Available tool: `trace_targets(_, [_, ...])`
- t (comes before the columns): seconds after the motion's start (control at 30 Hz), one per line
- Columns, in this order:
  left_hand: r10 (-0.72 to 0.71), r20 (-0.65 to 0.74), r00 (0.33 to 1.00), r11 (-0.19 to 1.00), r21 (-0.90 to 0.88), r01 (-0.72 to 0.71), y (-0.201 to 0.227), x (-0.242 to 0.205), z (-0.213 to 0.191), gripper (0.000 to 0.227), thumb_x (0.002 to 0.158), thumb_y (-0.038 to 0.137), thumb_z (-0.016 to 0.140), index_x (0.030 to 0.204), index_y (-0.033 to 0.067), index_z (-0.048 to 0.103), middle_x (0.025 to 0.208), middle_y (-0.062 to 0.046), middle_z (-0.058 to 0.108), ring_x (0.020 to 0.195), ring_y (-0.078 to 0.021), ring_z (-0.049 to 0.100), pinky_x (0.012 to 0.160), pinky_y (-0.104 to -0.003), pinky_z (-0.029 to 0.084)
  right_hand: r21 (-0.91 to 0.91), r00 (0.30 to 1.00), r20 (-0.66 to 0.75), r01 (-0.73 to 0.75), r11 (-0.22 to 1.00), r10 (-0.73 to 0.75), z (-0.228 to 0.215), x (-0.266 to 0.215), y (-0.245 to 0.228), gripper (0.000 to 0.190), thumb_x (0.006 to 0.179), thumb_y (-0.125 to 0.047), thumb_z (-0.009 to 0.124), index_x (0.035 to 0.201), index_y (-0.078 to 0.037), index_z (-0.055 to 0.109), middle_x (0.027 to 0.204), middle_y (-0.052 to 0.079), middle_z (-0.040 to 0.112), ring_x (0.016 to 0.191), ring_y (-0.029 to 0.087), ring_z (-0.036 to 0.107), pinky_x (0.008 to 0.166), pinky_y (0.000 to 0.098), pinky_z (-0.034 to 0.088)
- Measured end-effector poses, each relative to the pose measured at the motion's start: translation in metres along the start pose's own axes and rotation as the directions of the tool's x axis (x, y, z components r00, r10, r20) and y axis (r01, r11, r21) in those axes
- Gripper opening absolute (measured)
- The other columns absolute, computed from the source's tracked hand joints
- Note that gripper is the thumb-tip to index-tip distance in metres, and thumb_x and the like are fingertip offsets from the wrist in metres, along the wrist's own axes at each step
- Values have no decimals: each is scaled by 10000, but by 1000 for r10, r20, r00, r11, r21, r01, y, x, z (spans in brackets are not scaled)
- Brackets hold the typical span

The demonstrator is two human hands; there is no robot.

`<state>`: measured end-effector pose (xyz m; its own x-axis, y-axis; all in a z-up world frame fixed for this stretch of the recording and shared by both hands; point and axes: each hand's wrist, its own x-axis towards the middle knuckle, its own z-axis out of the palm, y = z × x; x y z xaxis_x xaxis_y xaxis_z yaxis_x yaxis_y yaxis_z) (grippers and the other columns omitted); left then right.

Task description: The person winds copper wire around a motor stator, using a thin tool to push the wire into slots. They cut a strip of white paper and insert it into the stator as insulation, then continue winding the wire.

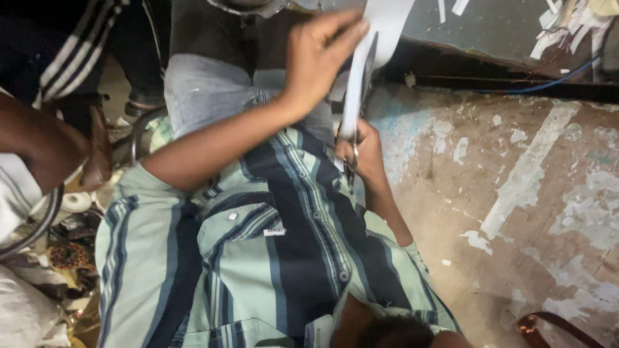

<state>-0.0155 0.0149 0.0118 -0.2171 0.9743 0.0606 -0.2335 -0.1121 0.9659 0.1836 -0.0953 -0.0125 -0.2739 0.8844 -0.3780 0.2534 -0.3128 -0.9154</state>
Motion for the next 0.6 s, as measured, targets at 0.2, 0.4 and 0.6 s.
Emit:
trace_targets(0.2, [-20,29,999,999,-42,21,-5,-22,6,240,987,129,757,1182,-9,746,1105,-86,791,994,-95,723,876,-251,599,-98,996,-23,78,992,-80,-5,4,-13,281,773,-94,652,1045,-27,666,856,-26,679,742,57,610,662,221,505])
trace_targets(0.4, [84,30,996,996,-6,-84,25,21,11,246,986,135,771,1180,-17,755,1109,-88,796,999,-112,723,897,-276,588,-37,998,-67,-5,999,2,-8,11,-30,250,788,-129,733,1006,-15,686,767,-4,700,683,72,631,621,234,499])
trace_targets(0.6, [158,54,986,987,24,-159,73,67,30,260,963,150,763,1159,-21,757,1053,-82,793,937,-98,711,823,-253,581,-124,953,-66,285,951,-294,-30,52,-74,310,809,-219,803,1009,-31,660,868,-50,610,789,36,551,676,240,461])
